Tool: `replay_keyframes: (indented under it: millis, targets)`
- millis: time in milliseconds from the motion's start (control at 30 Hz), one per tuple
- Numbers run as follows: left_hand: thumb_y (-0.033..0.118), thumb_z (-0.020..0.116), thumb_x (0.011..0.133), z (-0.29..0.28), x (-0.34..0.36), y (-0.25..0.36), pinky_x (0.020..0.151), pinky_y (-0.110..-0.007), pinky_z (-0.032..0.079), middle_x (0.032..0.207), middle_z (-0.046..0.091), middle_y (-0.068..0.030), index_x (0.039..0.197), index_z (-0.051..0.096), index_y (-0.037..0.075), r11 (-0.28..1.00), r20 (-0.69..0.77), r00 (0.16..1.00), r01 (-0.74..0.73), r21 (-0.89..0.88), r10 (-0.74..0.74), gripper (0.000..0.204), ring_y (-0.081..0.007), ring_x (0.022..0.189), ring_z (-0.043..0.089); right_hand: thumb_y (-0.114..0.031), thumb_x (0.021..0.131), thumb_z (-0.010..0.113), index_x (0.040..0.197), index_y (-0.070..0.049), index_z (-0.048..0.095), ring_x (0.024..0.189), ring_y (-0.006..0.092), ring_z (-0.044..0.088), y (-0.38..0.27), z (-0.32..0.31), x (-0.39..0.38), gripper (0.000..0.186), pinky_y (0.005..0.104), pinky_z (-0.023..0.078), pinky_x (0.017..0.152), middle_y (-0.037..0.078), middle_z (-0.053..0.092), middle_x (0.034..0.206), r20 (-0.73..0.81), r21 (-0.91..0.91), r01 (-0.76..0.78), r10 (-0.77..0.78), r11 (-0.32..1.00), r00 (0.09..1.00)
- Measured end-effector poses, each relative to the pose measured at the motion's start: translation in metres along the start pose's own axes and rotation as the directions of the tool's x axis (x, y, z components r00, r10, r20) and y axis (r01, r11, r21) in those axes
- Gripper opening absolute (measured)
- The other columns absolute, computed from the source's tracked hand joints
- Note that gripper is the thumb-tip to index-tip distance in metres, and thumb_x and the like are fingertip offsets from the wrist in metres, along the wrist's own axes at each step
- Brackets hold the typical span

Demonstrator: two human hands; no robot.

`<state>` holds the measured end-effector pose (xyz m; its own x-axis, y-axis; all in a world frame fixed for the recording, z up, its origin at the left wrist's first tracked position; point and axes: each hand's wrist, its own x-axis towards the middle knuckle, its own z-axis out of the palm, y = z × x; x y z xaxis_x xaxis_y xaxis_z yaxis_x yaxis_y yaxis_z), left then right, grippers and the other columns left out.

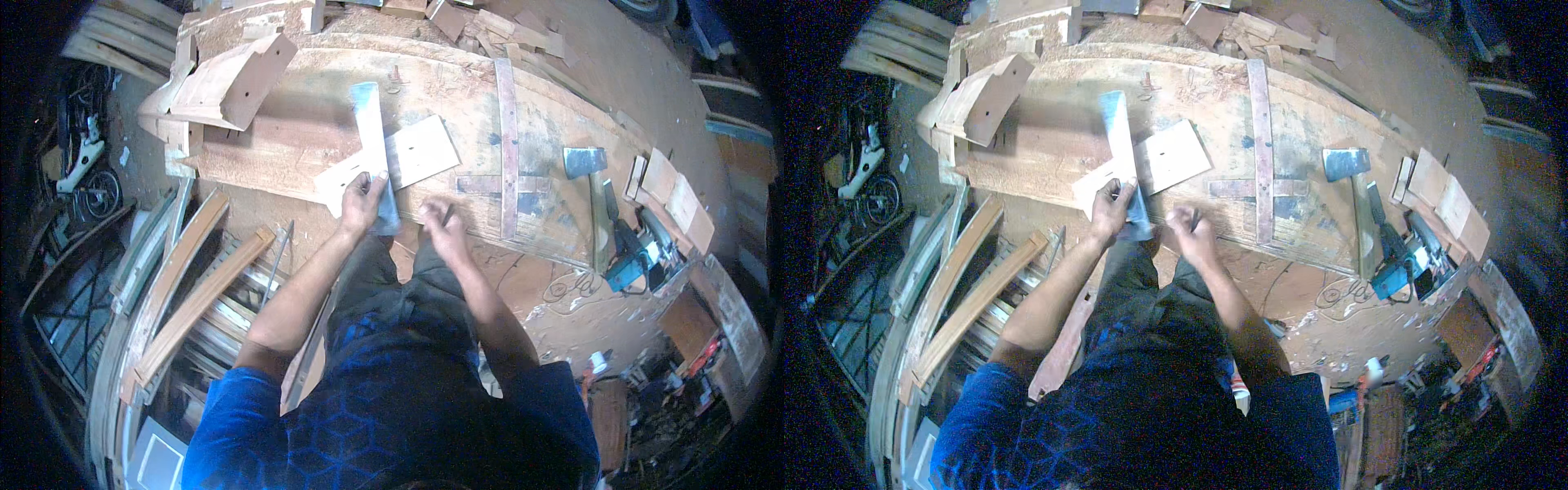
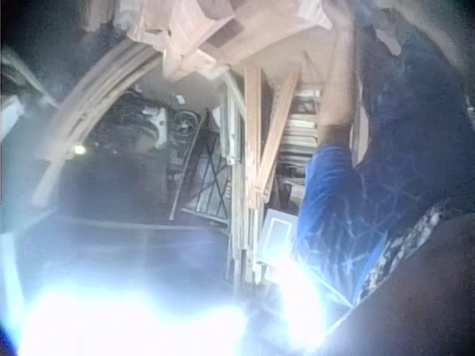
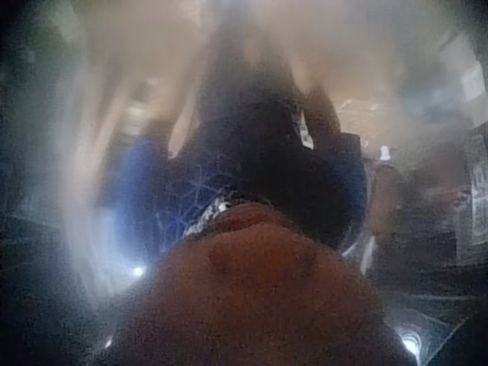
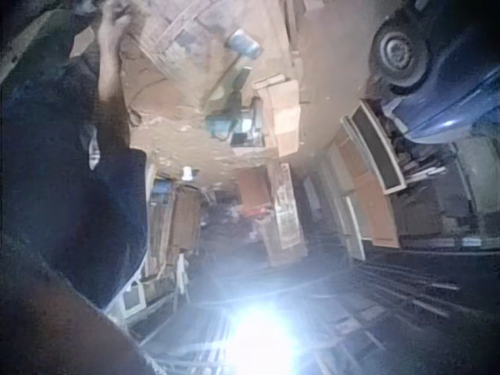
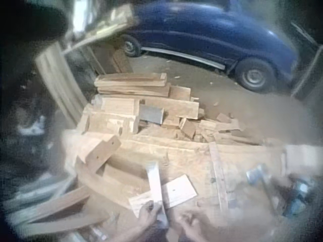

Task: The person measures and marks wooden planks with a square ruler and pencil, then uses a circular saw to cut the wood into smaller pieces. The person repeatedly aligns the wood, marks cut lines, and operates the saw to produce multiple cut pieces.

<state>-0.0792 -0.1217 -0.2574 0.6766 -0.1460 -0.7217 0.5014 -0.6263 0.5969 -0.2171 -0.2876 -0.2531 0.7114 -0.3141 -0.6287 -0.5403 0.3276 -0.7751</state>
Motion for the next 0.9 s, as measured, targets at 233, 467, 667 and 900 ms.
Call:
replay_keyframes:
  millis: [233,467,667,900]
  targets:
    - [0.04,0.065,0.104,0.038,0.017,0.034,0.066,-0.03,0.062,0.084,0.061,-0.0052,0.104,0.062,-0.001,0.842,0.009,0.999,-0.032,-0.538,0.044,0.04,-0.015,0.075,0.063,-0.022,0.105,0.065,0.11,-0.007,0.065,0.066,0.0042,0.055,0.047,0.03,0.003,0.016,0.0214,0.04,0.056,-0.003,0.065,0.084,-0.079,0.399,-0.083,0.125,0.913,0.989]
    - [0.039,0.073,0.092,0.018,0.025,0.013,0.095,-0.052,0.048,0.117,0.064,-0.0211,0.114,0.066,0.002,0.611,0.041,0.699,-0.651,0.45,0.714,0.043,-0.0388,0.111,0.06,-0.018,0.105,0.065,0.107,-0.006,0.064,0.068,0.0067,0.059,0.084,0.044,0.026,0.013,0.0234,0.045,0.057,0.0,0.066,0.087,-0.338,0.304,0.134,-0.024,0.943,0.941]
    - [0.055,0.065,0.083,-0.003,0.039,-0.002,0.128,-0.059,0.016,0.15,0.044,-0.0243,0.153,0.041,0.001,0.053,0.626,0.286,-0.93,0.363,0.725,0.091,-0.0401,0.149,0.033,-0.015,0.103,0.068,0.113,-0.001,0.065,0.078,0.0082,0.059,0.065,0.058,0.041,0.017,0.0274,0.049,0.068,0.001,0.066,0.097,-0.399,0.251,0.229,-0.115,0.941,0.91]
    - [0.06,0.066,0.077,-0.001,0.045,-0.009,0.128,-0.061,0.015,0.157,0.039,-0.0211,0.156,0.039,0.003,-0.006,0.643,0.274,-0.918,0.397,0.716,0.101,-0.0392,0.153,0.029,-0.015,0.103,0.066,0.125,0.0,0.062,0.081,0.0109,0.061,0.061,0.05,0.04,0.026,0.0274,0.05,0.072,0.005,0.068,0.104,-0.24,0.251,0.065,-0.003,0.966,0.971]
